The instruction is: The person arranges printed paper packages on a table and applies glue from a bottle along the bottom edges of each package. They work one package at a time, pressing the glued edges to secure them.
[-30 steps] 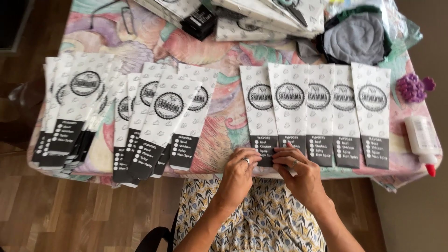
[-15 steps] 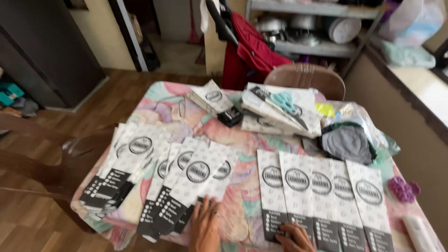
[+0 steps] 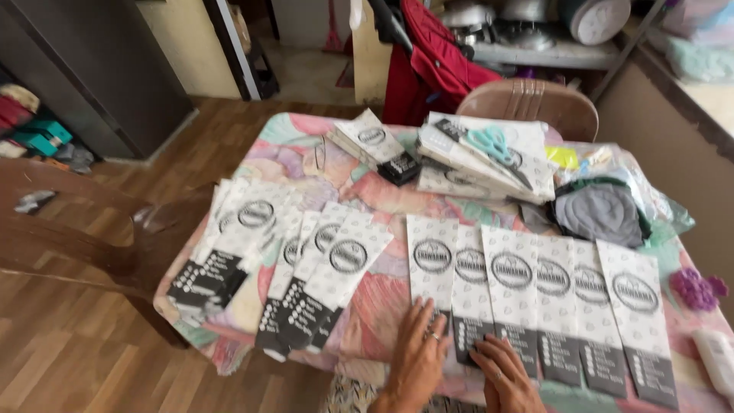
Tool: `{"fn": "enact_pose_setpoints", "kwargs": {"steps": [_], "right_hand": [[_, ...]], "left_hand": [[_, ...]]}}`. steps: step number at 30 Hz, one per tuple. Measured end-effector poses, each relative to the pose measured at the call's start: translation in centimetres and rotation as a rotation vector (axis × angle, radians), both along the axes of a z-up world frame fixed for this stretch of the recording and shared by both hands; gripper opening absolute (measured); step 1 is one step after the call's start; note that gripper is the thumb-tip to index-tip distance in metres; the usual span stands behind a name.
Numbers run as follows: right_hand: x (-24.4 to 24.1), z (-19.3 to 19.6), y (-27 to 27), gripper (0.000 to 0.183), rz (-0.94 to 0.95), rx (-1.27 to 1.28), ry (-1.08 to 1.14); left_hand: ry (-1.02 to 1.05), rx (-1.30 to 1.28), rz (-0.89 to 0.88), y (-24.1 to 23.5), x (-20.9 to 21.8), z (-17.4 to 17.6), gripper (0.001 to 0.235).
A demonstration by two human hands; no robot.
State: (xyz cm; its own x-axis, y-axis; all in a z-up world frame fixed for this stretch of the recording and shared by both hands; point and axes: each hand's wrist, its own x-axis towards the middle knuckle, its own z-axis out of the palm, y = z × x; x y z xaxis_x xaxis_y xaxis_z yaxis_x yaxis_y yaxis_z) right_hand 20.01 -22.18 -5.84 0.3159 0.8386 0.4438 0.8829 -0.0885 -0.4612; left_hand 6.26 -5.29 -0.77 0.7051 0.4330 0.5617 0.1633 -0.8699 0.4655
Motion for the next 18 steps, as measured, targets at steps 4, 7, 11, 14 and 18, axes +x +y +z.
{"fn": "enact_pose_setpoints", "kwargs": {"steps": [4, 7, 11, 14, 18], "right_hand": [[-2.2, 5.0, 0.7, 0.037, 0.059, 0.108, -0.076], [-3.1, 6.1, 0.4, 0.041, 0.066, 0.017, -0.033], [-3.2, 6.6, 0.9, 0.045, 0.054, 0.088, -0.080], [-3.7, 7.2, 1.4, 0.044, 0.067, 0.109, -0.064], [-5.3, 8.7, 3.3, 0.031, 0.121, 0.171, -0.048]], "left_hand": [[-0.020, -0.090, -0.003, 2.0, -3.3, 0.4, 0.021], [0.017, -0.119, -0.199, 2.3, -5.5, 0.7, 0.023], [0.094, -0.125, -0.269, 1.9, -5.6, -0.3, 0.027], [0.057, -0.074, -0.253, 1.8, -5.4, -0.5, 0.026], [0.017, -0.075, -0.267, 1.7, -5.5, 0.4, 0.027]]}}
